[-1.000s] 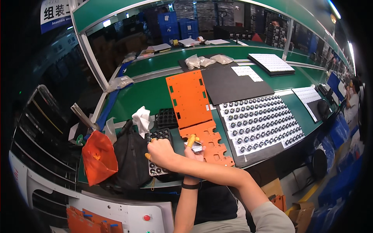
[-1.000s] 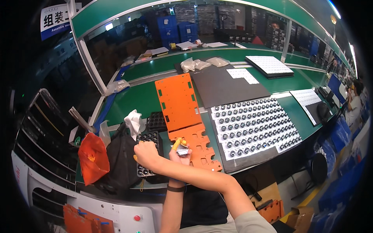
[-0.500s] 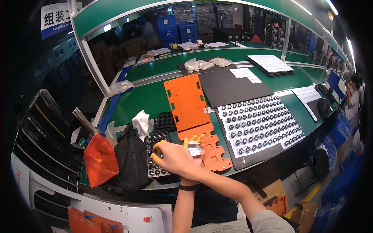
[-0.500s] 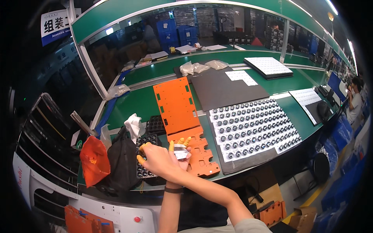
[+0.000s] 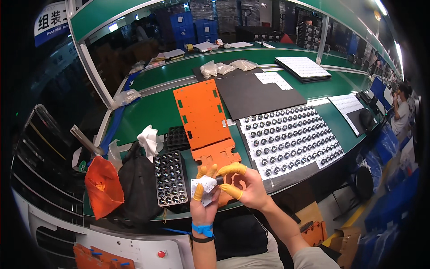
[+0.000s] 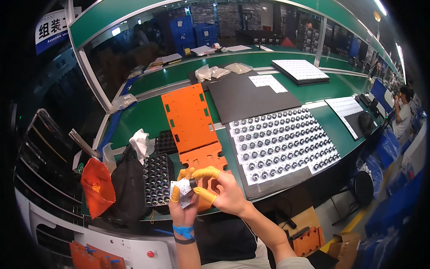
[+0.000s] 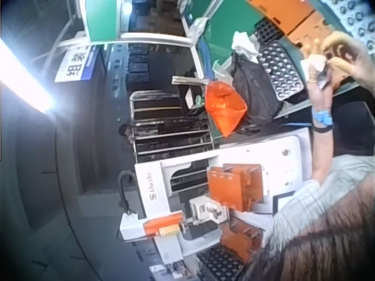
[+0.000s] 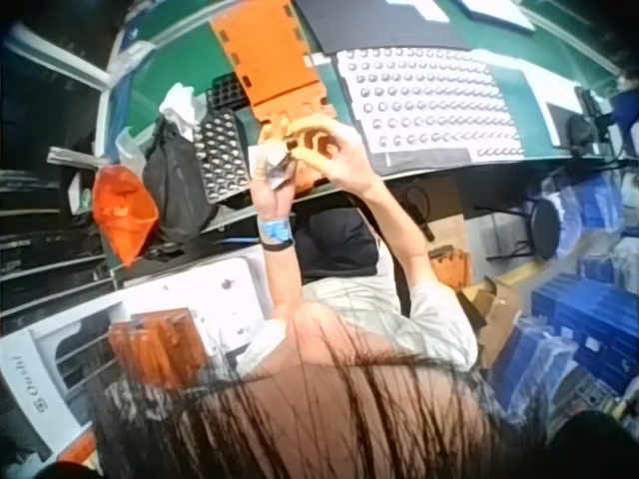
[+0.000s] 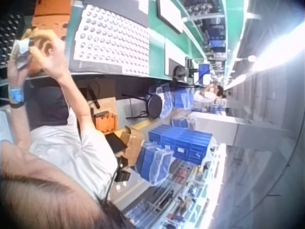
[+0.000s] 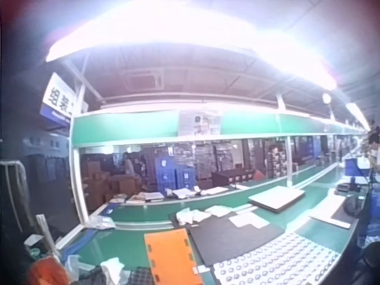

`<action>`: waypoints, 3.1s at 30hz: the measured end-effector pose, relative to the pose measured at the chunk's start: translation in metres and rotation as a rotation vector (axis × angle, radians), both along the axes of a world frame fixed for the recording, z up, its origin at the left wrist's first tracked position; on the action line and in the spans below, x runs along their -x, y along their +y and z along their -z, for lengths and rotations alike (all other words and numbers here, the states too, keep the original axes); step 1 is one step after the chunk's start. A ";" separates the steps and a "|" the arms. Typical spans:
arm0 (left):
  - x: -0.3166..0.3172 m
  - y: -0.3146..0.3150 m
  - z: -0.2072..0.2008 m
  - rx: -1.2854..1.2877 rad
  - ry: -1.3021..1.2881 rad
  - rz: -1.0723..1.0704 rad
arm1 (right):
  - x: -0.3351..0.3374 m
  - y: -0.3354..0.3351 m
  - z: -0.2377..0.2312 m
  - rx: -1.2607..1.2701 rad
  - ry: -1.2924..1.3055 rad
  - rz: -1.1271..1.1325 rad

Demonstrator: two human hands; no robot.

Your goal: The person places small white rectangular components into an orange plastic jig on a green workbench. They then move the jig to a white Oushi machine, press a button to operate it, and return the jig to the workbench. The person repeats this process, handling the components and jig with yellow finger cots.

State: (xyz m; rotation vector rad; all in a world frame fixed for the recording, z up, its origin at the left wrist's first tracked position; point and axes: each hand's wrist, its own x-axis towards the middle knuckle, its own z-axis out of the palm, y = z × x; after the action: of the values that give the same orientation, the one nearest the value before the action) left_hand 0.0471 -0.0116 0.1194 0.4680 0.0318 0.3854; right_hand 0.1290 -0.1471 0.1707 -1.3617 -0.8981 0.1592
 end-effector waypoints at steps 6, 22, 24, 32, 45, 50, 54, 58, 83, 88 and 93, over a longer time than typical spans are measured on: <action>0.022 -0.013 -0.028 -0.305 0.013 -0.112 | 0.005 -0.004 -0.003 0.082 -0.155 -0.054; 0.034 -0.003 -0.012 -0.567 -0.028 -0.132 | 0.014 -0.002 -0.009 0.016 -0.226 -0.180; 0.031 -0.006 -0.011 -0.626 -0.005 -0.164 | 0.015 0.001 -0.009 0.010 -0.315 -0.132; 0.027 -0.007 -0.007 -0.629 -0.002 -0.191 | 0.018 -0.001 -0.012 0.175 -0.452 -0.009; 0.022 0.004 0.012 -0.563 0.049 -0.175 | 0.013 0.004 0.003 0.213 -0.408 -0.136; 0.007 0.000 0.004 -0.457 0.289 -0.217 | 0.013 0.016 0.010 0.318 -0.498 0.079; -0.014 -0.012 0.020 -0.426 0.287 -0.282 | 0.009 0.028 0.045 0.335 -0.525 0.349; -0.031 -0.014 0.038 -0.525 0.286 -0.312 | -0.009 0.033 0.057 0.361 -0.572 0.502; -0.026 -0.003 0.031 -0.528 0.304 -0.196 | -0.147 0.024 0.075 0.893 -0.024 0.495; -0.025 0.000 0.033 -0.507 0.313 -0.198 | -0.152 0.030 0.058 0.989 0.039 0.381; -0.025 -0.002 0.030 -0.504 0.296 -0.184 | -0.167 0.021 0.079 0.914 0.093 0.338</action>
State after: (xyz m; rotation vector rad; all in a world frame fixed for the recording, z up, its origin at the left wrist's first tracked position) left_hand 0.0720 -0.0132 0.0893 1.0226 0.2707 0.5035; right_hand 0.2959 -0.1262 0.0917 -2.3074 -0.4966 0.3987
